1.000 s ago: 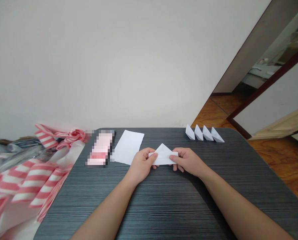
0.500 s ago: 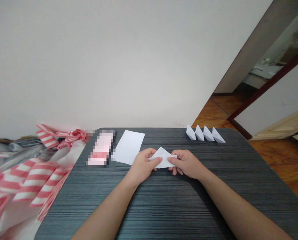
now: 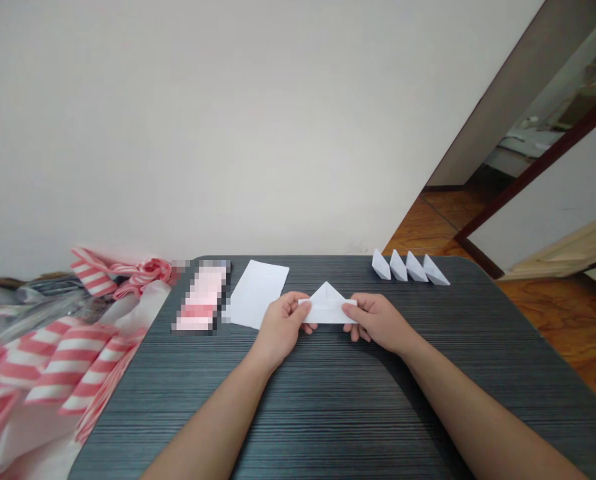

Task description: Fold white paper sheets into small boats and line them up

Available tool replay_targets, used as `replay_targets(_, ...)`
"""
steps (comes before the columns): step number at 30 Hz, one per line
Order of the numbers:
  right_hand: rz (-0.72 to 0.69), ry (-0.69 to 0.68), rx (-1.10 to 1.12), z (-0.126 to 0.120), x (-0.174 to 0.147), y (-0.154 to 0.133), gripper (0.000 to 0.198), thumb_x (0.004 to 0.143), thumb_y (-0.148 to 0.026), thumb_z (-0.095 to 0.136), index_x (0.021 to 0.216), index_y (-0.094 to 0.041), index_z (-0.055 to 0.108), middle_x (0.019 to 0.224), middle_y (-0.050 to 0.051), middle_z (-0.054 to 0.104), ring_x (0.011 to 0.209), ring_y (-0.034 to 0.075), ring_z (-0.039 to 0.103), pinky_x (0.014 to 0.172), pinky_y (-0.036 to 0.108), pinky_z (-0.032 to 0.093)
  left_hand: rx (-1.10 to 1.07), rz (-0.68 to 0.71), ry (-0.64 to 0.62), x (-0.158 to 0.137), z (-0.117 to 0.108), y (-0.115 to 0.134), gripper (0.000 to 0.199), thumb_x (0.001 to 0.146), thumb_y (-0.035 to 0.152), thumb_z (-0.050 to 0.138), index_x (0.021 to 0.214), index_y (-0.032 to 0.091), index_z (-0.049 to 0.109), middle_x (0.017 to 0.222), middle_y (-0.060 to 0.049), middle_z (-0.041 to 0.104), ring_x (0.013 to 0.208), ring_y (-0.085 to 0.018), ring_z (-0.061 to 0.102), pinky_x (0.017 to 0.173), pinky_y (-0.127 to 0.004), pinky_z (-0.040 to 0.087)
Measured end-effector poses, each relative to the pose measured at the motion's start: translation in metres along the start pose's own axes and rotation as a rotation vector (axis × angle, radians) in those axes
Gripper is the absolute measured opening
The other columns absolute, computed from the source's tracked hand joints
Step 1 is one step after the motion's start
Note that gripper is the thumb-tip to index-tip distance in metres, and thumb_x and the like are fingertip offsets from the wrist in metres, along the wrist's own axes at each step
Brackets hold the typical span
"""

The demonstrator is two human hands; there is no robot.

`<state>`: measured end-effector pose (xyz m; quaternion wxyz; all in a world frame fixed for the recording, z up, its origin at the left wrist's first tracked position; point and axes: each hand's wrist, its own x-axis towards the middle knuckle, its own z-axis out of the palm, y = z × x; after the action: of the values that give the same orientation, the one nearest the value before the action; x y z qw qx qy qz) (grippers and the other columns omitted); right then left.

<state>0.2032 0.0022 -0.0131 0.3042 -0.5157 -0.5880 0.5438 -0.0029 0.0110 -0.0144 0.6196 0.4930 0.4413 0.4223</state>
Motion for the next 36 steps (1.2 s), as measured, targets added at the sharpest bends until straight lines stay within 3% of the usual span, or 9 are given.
replay_targets(7, -0.035, 0.017, 0.113, 0.0, 0.001, 0.001, 0.038, 0.089, -0.046, 0.04, 0.078, -0.014, 0.058, 0.051, 0.001, 0.059, 0.035, 0.008, 0.043, 0.034, 0.019, 0.028, -0.037, 0.045, 0.04, 0.0, 0.001, 0.001, 0.028, 0.08, 0.028, 0.055, 0.104, 0.018, 0.044, 0.065, 0.004, 0.053, 0.052, -0.009, 0.052, 0.048, -0.02, 0.044)
replay_targets(10, -0.115, 0.149, 0.17, 0.001, 0.003, 0.001, 0.033, 0.09, -0.043, 0.039, 0.101, -0.017, 0.056, 0.078, 0.005, 0.066, 0.044, 0.009, 0.051, 0.037, 0.021, 0.036, -0.019, 0.037, 0.03, -0.001, 0.001, 0.002, 0.03, 0.081, 0.027, 0.053, 0.107, 0.019, 0.042, 0.067, 0.004, 0.052, 0.053, -0.009, 0.051, 0.048, -0.02, 0.044)
replay_targets(14, -0.329, 0.134, 0.02, 0.002, 0.002, -0.004, 0.035, 0.087, -0.027, 0.049, 0.122, -0.026, 0.049, 0.125, 0.008, 0.052, 0.085, 0.015, 0.061, 0.071, 0.03, 0.05, 0.043, 0.031, -0.032, -0.003, 0.002, 0.005, 0.032, 0.082, 0.025, 0.052, 0.111, 0.019, 0.041, 0.067, 0.005, 0.049, 0.055, -0.009, 0.05, 0.05, -0.021, 0.043)
replay_targets(18, -0.483, 0.055, -0.065, 0.002, 0.0, -0.007, 0.023, 0.087, -0.02, 0.05, 0.107, -0.024, 0.059, 0.136, 0.007, 0.041, 0.123, 0.023, 0.041, 0.094, 0.039, 0.041, 0.105, 0.049, -0.111, -0.005, 0.001, 0.007, 0.03, 0.083, 0.022, 0.05, 0.112, 0.019, 0.042, 0.065, 0.005, 0.048, 0.058, -0.01, 0.049, 0.055, -0.021, 0.042)
replay_targets(24, -0.49, 0.064, -0.043, 0.003, -0.001, -0.01, 0.007, 0.087, -0.021, 0.051, 0.087, -0.021, 0.058, 0.124, 0.008, 0.051, 0.109, 0.021, 0.052, 0.093, 0.041, 0.041, 0.221, 0.09, -0.146, -0.007, 0.001, 0.005, 0.03, 0.083, 0.024, 0.051, 0.112, 0.019, 0.047, 0.079, -0.001, 0.058, 0.068, -0.012, 0.053, 0.061, -0.023, 0.042)
replay_targets(27, -0.441, 0.092, -0.046, 0.005, -0.001, -0.009, 0.008, 0.088, -0.023, 0.05, 0.087, -0.02, 0.057, 0.104, 0.007, 0.061, 0.096, 0.019, 0.057, 0.086, 0.036, 0.044, 0.303, 0.126, -0.142, -0.007, 0.001, 0.007, 0.027, 0.081, 0.024, 0.054, 0.107, 0.018, 0.054, 0.094, -0.005, 0.061, 0.078, -0.014, 0.056, 0.066, -0.024, 0.043)
replay_targets(30, -0.381, 0.116, -0.129, 0.005, 0.0, -0.008, 0.012, 0.088, -0.024, 0.049, 0.091, -0.019, 0.06, 0.085, 0.004, 0.062, 0.078, 0.016, 0.058, 0.072, 0.029, 0.046, 0.381, 0.136, -0.179, -0.008, -0.001, 0.011, 0.022, 0.085, 0.029, 0.048, 0.095, 0.016, 0.062, 0.085, -0.004, 0.063, 0.075, -0.015, 0.055, 0.066, -0.025, 0.042)
replay_targets(34, -0.417, 0.072, -0.267, 0.005, 0.0, -0.01, 0.019, 0.087, -0.021, 0.049, 0.098, -0.019, 0.065, 0.088, 0.004, 0.064, 0.078, 0.015, 0.057, 0.069, 0.026, 0.043, 0.385, 0.123, -0.155, -0.01, -0.003, 0.017, 0.04, 0.091, 0.038, 0.033, 0.086, 0.015, 0.066, 0.081, -0.004, 0.063, 0.076, -0.015, 0.055, 0.067, -0.025, 0.04)
replay_targets(36, -0.418, 0.052, -0.305, 0.006, 0.0, -0.011, 0.021, 0.086, -0.021, 0.05, 0.099, -0.02, 0.066, 0.087, 0.004, 0.064, 0.076, 0.015, 0.057, 0.066, 0.025, 0.042, 0.381, 0.1, -0.177, -0.01, -0.002, 0.018, 0.037, 0.089, 0.04, 0.039, 0.087, 0.015, 0.065, 0.078, -0.003, 0.063, 0.071, -0.014, 0.053, 0.063, -0.023, 0.039)
